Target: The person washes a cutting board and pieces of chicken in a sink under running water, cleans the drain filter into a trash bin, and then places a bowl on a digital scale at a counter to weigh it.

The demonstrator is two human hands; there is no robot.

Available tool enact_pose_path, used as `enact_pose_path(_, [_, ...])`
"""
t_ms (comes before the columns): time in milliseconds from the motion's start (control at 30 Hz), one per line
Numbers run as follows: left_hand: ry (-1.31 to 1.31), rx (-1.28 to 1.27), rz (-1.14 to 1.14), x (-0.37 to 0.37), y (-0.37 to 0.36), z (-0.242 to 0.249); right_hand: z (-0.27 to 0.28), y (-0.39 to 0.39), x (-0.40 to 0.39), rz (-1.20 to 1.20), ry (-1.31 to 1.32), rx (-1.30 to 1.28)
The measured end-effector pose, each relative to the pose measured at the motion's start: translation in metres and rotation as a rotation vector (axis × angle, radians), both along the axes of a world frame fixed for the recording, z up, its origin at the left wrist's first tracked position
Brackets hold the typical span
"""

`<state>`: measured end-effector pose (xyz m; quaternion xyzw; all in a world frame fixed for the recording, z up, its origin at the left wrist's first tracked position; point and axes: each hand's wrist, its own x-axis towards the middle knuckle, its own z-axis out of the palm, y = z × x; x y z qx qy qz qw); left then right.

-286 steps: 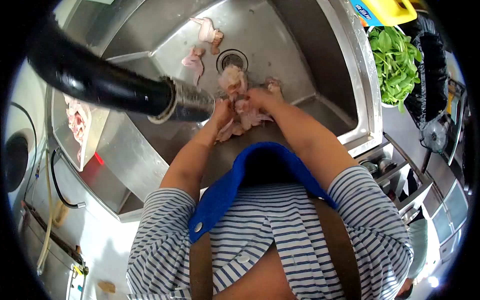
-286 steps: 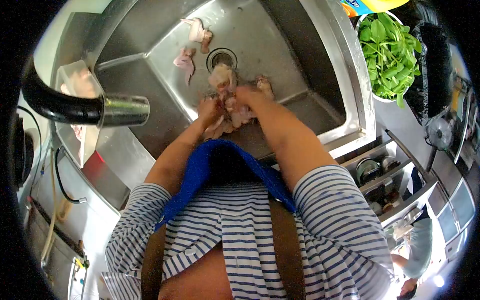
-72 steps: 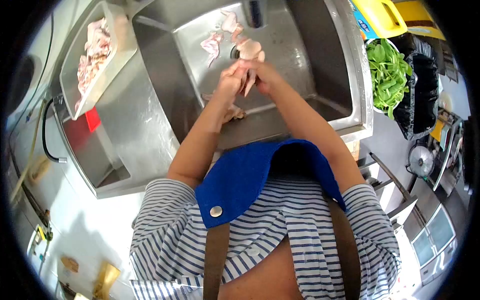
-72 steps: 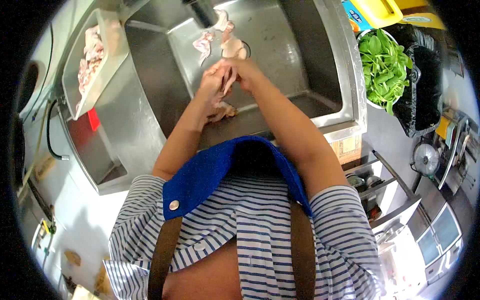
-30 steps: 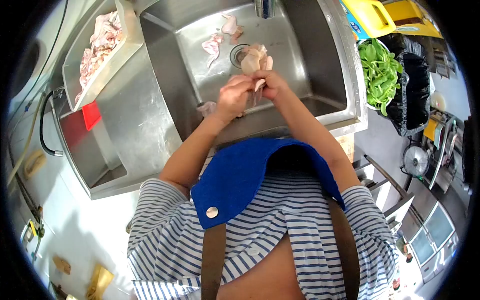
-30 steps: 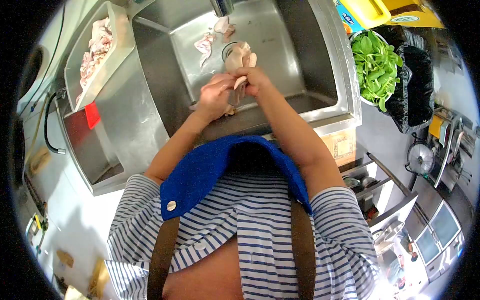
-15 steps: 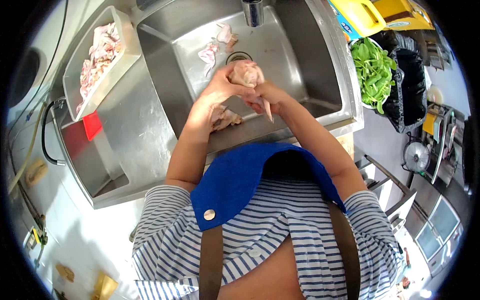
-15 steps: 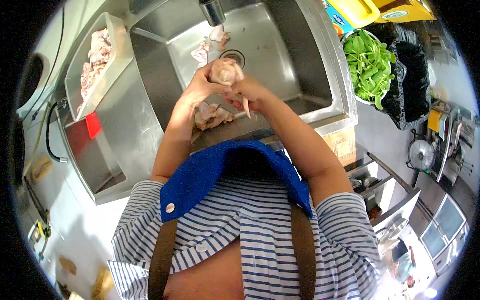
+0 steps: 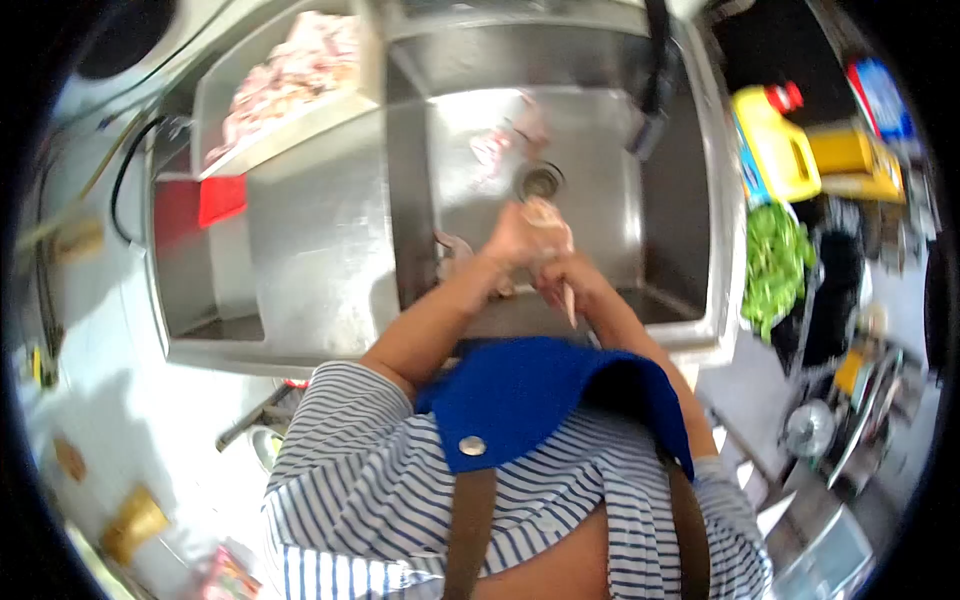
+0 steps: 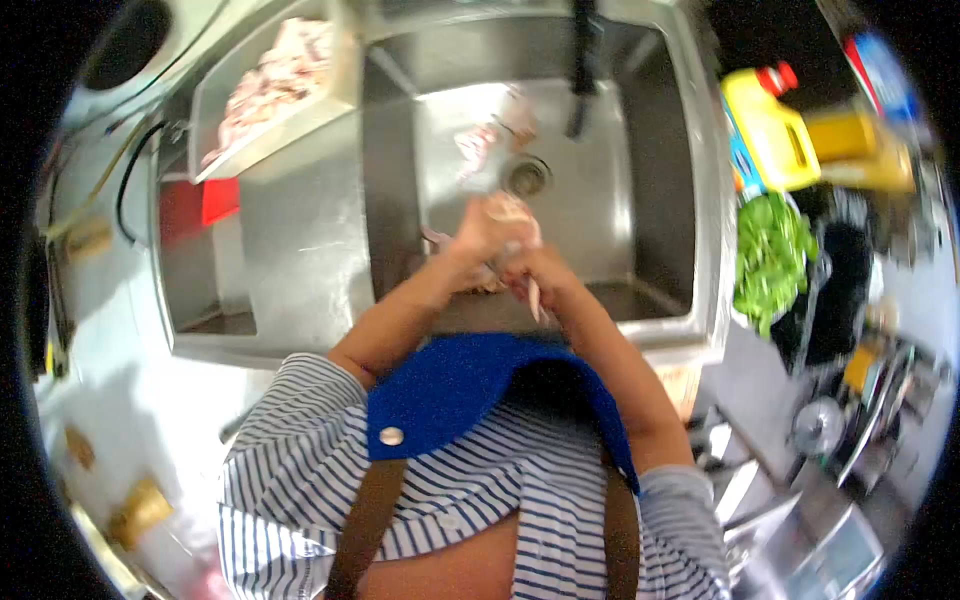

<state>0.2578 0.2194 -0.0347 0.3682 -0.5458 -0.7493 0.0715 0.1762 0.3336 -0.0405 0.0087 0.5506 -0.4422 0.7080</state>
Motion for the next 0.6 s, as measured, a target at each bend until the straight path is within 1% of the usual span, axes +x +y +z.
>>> enact_pose_path(67, [0.075, 0.009, 0.133, 0.001, 0.005, -0.010, 0.006, -0.001, 0.002, -0.038, -0.035, -0.023])
enact_pose_path(133, [0.104, -0.101, 0.209, 0.001, 0.008, -0.045, -0.004, 0.000, 0.004, -0.029, -0.036, 0.029])
enact_pose_path(167, [0.113, -0.118, 0.232, 0.004, 0.005, -0.038, -0.003, -0.001, 0.008, -0.005, -0.028, 0.013])
enact_pose_path(233, [-0.017, -0.229, 0.154, 0.007, 0.005, -0.019, 0.001, -0.001, 0.014, -0.065, 0.176, 0.039])
enact_pose_path(267, [0.046, -0.177, 0.223, 0.009, 0.009, -0.027, 0.005, -0.001, 0.017, -0.053, 0.187, 0.031])
enact_pose_path(300, [0.058, -0.184, 0.237, 0.011, 0.011, -0.038, 0.010, -0.002, 0.022, -0.091, 0.194, 0.074])
enact_pose_path(333, [0.050, -0.134, 0.264, 0.013, 0.013, -0.048, 0.016, -0.005, 0.026, -0.128, 0.202, 0.116])
enact_pose_path(367, [0.041, -0.086, 0.293, 0.017, 0.009, -0.040, 0.021, -0.008, 0.030, -0.115, 0.214, 0.101])
enact_pose_path(400, [0.055, -0.098, 0.308, 0.020, 0.004, -0.032, 0.026, -0.012, 0.033, -0.061, 0.251, 0.055])
enact_pose_path(467, [-0.007, -0.063, 0.400, 0.031, -0.005, -0.014, 0.033, -0.024, 0.036, 0.000, 0.297, 0.000])
enact_pose_path(500, [0.109, -0.775, 0.301, 0.043, -0.022, -0.011, 0.035, -0.031, 0.034, 0.008, 0.218, -0.133])
enact_pose_path(533, [0.239, -0.953, 0.310, 0.054, -0.046, -0.007, 0.037, -0.038, 0.034, 0.015, 0.134, -0.264])
enact_pose_path(567, [0.363, -1.135, 0.321, 0.064, -0.071, -0.004, 0.048, -0.047, 0.036, 0.018, 0.135, -0.270])
enact_pose_path(600, [0.333, -0.575, 0.501, 0.074, -0.091, 0.032, 0.068, -0.056, 0.035, -0.083, 0.139, -0.291])
